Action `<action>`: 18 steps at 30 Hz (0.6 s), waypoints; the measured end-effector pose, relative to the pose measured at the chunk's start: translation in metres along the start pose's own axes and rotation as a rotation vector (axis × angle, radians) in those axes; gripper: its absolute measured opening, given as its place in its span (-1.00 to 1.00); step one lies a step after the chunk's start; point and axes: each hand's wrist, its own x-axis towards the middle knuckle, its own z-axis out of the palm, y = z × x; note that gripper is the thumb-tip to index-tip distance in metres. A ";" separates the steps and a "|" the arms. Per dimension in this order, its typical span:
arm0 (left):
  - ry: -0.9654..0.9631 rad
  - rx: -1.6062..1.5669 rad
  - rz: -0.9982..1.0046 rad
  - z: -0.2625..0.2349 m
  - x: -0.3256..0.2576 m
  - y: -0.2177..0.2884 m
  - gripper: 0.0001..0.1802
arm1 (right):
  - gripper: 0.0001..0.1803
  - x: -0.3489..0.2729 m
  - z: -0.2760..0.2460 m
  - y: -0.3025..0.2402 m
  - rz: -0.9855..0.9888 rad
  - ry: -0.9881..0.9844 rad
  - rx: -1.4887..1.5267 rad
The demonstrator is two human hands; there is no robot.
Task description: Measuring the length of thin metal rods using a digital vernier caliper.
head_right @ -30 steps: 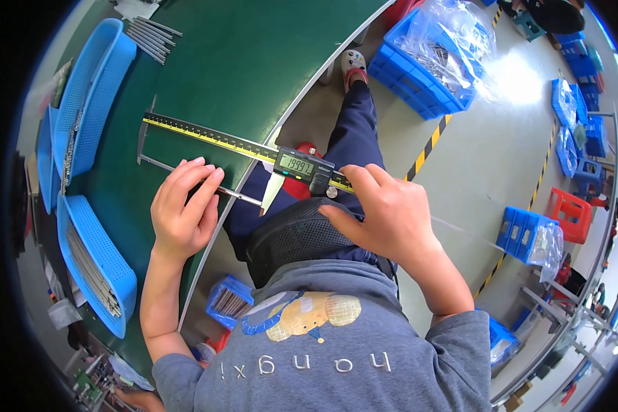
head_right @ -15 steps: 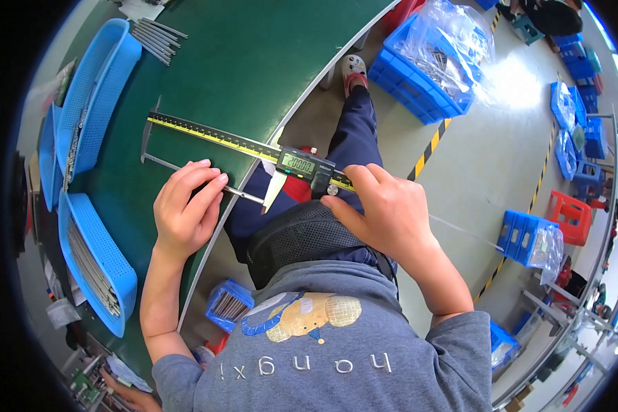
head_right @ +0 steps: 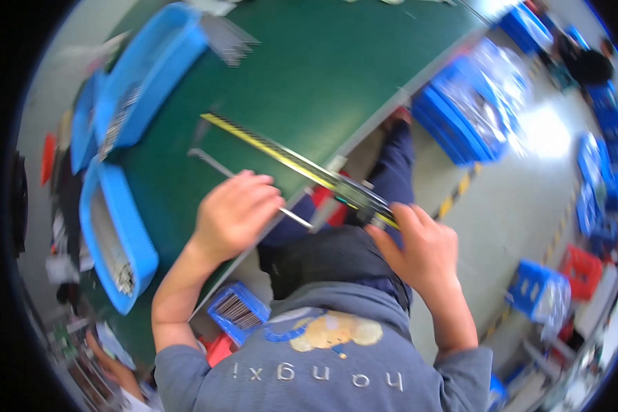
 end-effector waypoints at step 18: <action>0.357 0.511 -0.488 -0.136 -0.046 -0.171 -0.84 | -0.67 -0.004 0.003 0.009 -0.006 0.072 0.061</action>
